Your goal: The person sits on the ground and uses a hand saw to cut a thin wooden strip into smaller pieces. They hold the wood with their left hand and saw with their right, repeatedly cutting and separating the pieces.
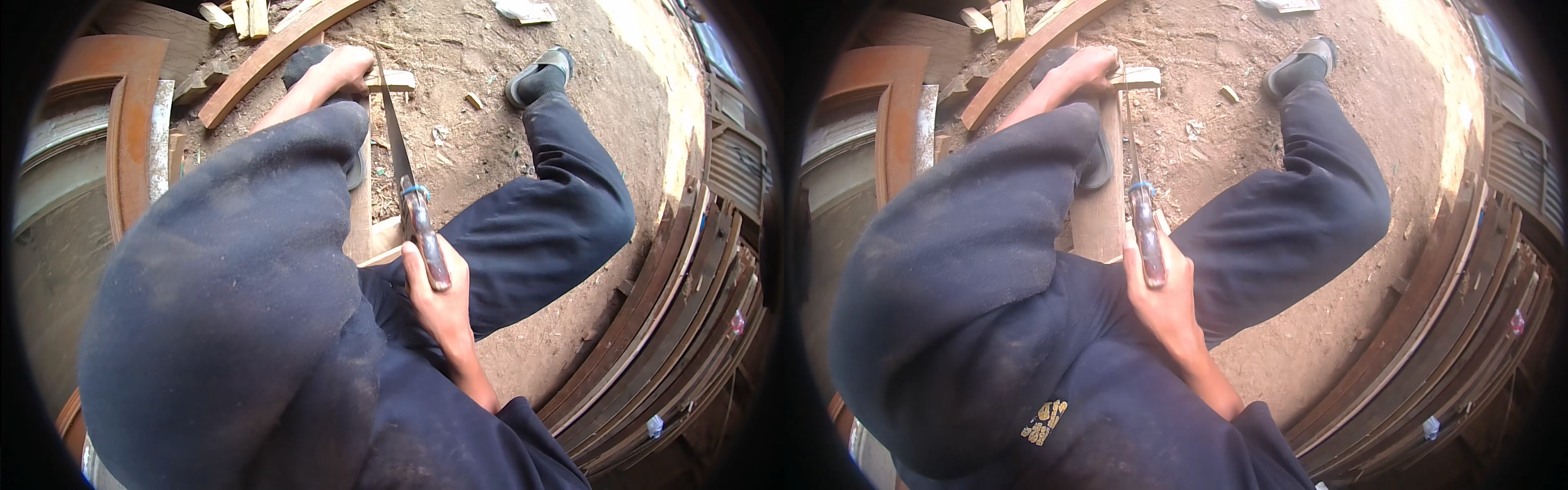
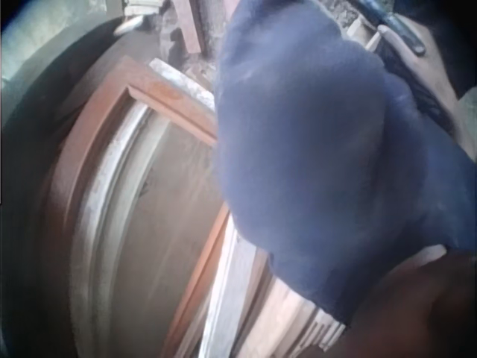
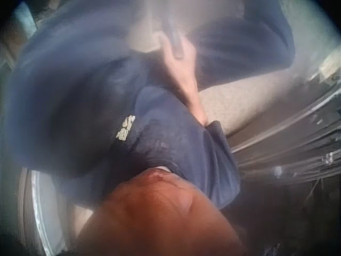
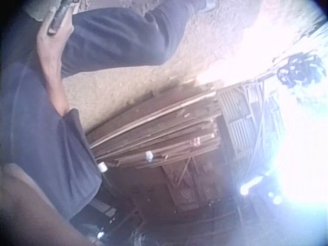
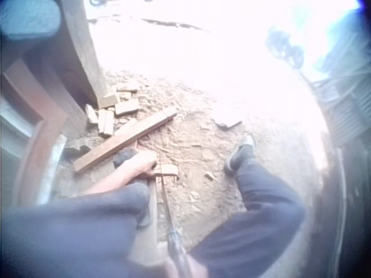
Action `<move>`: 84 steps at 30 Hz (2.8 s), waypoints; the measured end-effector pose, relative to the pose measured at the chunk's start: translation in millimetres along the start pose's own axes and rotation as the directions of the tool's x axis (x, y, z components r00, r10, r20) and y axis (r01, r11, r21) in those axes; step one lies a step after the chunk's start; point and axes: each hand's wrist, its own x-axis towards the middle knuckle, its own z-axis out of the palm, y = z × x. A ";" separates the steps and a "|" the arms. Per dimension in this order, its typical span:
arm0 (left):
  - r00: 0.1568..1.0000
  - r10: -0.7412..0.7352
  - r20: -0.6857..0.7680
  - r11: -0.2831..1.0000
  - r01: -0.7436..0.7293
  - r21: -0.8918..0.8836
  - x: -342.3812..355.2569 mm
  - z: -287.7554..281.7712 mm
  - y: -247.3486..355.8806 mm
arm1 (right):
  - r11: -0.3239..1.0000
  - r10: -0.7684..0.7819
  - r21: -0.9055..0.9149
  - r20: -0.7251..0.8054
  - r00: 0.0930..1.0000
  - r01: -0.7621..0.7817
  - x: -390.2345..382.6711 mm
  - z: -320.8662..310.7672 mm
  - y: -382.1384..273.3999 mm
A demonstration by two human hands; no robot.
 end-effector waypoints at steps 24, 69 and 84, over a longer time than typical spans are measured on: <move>0.999 0.026 -0.030 1.000 -0.026 -0.009 5.7 13.6 -11.8 | 0.993 -0.106 -0.052 -0.050 0.993 0.103 -16.3 2.1 15.6; 1.000 0.010 0.005 1.000 -0.010 0.001 2.2 2.2 -2.5 | 0.993 -0.117 -0.012 -0.112 0.987 0.117 -2.2 13.1 29.2; 0.999 -0.023 0.046 0.999 0.021 0.049 -2.4 0.6 -10.1 | 0.997 -0.074 0.004 -0.062 0.995 0.075 20.1 12.0 38.7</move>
